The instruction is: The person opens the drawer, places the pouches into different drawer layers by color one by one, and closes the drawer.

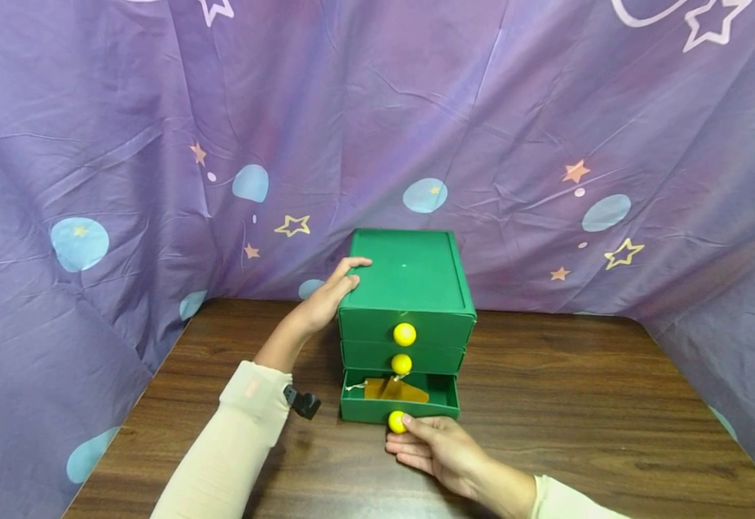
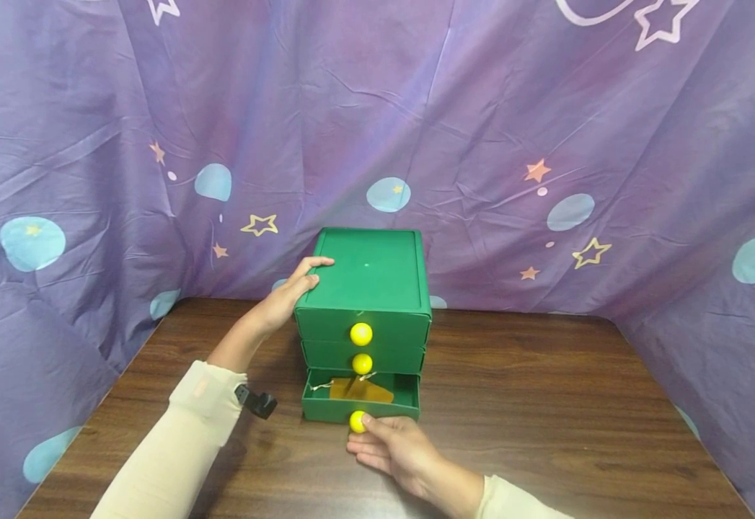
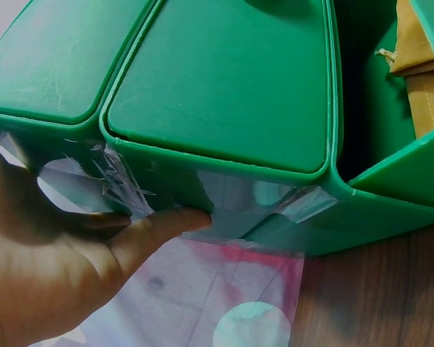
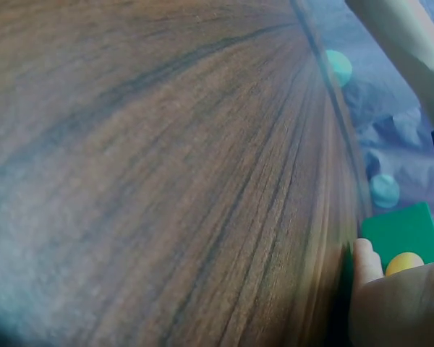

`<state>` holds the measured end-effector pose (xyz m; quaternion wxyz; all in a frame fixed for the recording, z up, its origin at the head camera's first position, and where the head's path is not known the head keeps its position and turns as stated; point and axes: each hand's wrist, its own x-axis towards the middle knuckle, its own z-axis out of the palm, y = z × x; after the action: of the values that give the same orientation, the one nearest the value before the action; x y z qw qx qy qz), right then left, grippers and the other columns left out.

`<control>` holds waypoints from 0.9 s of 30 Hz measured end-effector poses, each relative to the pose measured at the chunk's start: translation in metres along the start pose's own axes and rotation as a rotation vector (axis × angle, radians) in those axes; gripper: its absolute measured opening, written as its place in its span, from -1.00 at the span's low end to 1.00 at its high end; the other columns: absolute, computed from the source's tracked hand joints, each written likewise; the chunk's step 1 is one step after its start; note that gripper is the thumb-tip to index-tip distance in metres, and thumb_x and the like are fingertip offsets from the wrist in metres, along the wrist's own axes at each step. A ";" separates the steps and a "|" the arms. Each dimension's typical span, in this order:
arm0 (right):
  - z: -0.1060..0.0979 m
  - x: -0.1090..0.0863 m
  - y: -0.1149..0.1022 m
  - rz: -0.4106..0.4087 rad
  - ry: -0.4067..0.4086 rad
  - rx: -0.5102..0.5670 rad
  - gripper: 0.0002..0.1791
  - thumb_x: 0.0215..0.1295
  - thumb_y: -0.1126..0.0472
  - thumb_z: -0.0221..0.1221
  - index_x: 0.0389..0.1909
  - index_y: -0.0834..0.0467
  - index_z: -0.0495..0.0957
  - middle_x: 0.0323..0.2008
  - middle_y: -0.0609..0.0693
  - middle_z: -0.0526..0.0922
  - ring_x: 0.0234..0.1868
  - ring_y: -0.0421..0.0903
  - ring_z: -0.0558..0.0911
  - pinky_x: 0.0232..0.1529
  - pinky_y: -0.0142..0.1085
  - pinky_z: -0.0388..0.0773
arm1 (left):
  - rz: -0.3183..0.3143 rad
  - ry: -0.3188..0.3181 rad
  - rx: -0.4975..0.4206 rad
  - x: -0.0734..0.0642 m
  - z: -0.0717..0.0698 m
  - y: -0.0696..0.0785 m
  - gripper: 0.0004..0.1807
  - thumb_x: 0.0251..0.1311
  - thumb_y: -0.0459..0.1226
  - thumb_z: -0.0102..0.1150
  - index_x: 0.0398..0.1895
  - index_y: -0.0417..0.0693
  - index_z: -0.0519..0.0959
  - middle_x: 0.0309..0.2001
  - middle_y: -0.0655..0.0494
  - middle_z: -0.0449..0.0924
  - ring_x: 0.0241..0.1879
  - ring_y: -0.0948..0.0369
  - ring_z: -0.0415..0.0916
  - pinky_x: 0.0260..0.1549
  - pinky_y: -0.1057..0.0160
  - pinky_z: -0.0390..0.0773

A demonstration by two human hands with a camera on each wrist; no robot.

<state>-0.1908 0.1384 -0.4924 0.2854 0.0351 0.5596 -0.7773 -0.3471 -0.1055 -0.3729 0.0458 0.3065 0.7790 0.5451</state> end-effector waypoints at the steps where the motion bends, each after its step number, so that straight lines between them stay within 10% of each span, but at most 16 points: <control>1: 0.000 0.000 0.000 -0.002 0.000 -0.001 -0.64 0.58 0.10 0.11 0.05 0.35 0.56 -0.09 0.21 0.77 -0.06 -0.06 0.77 0.03 -0.24 0.69 | 0.001 0.001 0.000 0.000 0.000 0.000 -0.48 0.60 -0.17 -0.40 0.53 -0.10 0.13 0.61 -0.16 -0.07 0.56 -0.16 -0.06 0.49 -0.28 -0.03; 27: -0.007 0.014 -0.006 -0.034 0.006 -0.009 -0.67 0.59 0.11 0.08 0.06 0.32 0.57 -0.06 0.25 0.75 -0.04 -0.05 0.76 0.09 -0.20 0.66 | -0.008 -0.003 -0.015 0.000 0.000 0.000 -0.47 0.60 -0.17 -0.39 0.54 -0.09 0.12 0.62 -0.15 -0.08 0.56 -0.18 -0.05 0.49 -0.28 -0.04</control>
<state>-0.2077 0.1401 -0.4948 0.2705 0.0266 0.5644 -0.7795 -0.3467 -0.1052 -0.3727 0.0514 0.3038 0.7762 0.5501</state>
